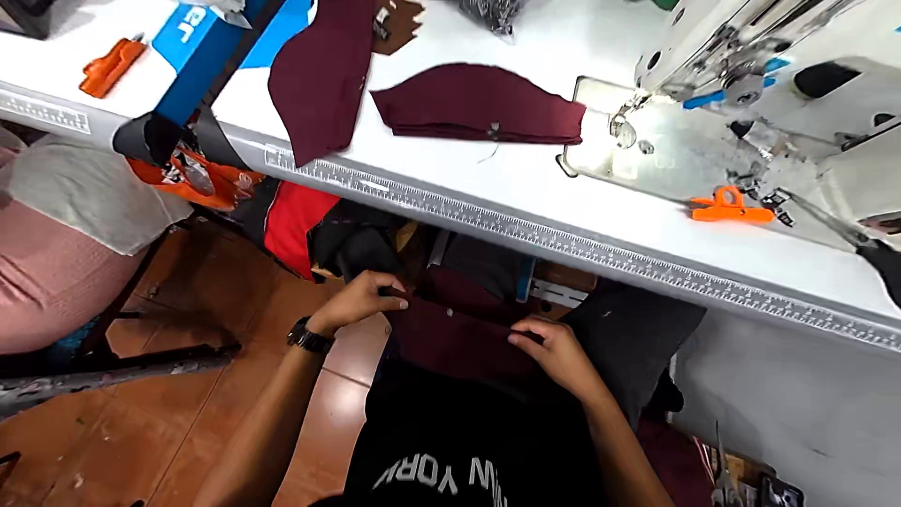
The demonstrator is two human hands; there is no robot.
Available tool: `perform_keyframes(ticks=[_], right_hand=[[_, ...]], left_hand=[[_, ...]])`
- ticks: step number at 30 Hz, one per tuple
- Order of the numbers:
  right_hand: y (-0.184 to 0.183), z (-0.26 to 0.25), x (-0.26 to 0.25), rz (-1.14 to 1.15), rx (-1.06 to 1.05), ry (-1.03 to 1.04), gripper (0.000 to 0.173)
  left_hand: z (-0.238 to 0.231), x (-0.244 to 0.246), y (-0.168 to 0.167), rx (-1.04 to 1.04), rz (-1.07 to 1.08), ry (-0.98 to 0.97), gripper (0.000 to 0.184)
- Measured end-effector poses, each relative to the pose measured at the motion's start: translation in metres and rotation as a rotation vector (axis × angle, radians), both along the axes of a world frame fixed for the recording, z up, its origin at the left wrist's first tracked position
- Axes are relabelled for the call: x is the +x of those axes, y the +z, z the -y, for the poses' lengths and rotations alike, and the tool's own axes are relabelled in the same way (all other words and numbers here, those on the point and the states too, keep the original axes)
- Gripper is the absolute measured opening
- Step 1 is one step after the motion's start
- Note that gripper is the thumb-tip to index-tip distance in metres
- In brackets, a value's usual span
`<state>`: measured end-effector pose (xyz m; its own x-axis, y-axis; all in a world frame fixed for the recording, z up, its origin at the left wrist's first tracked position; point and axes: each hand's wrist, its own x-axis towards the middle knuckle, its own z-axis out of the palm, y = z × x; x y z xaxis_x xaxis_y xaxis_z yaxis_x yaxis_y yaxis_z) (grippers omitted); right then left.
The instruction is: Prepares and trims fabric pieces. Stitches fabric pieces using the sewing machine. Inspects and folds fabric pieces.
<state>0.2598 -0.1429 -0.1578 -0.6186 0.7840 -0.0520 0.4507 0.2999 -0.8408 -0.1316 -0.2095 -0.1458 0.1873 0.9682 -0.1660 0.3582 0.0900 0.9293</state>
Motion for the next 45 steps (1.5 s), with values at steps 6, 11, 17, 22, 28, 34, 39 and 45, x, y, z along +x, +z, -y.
perform_keyframes(ticks=[6, 11, 17, 22, 28, 34, 39, 45], right_hand=[[0.125, -0.050, -0.011, -0.260, 0.267, -0.080, 0.017], [0.180, -0.090, -0.062, -0.262, 0.447, -0.105, 0.036], [0.166, -0.091, -0.194, -0.387, 0.450, 0.046, 0.024], [0.167, -0.106, -0.278, -0.691, -0.220, -0.042, 0.042], [0.131, -0.114, -0.294, -1.028, -0.443, -0.244, 0.033], [0.153, -0.106, -0.235, -0.479, -0.250, 0.199, 0.035], [0.142, -0.177, -0.134, -0.033, 0.540, -0.098, 0.025], [0.143, -0.225, -0.098, 0.175, 0.660, -0.085, 0.022]], left_hand=[[-0.027, -0.018, 0.117, 0.322, 0.122, 0.238, 0.022], [-0.088, -0.035, 0.212, 0.667, -0.256, 0.365, 0.021], [-0.238, -0.012, 0.318, 0.988, -0.864, 0.127, 0.026], [-0.351, 0.075, 0.294, 1.009, -0.905, -0.533, 0.019], [-0.354, 0.123, 0.185, 0.775, -0.761, -0.826, 0.019], [-0.317, 0.083, 0.220, 0.785, -0.383, -0.534, 0.031], [-0.234, 0.001, 0.227, 0.683, -0.664, -0.054, 0.026], [-0.185, -0.023, 0.142, 0.587, -0.775, 0.088, 0.026]])
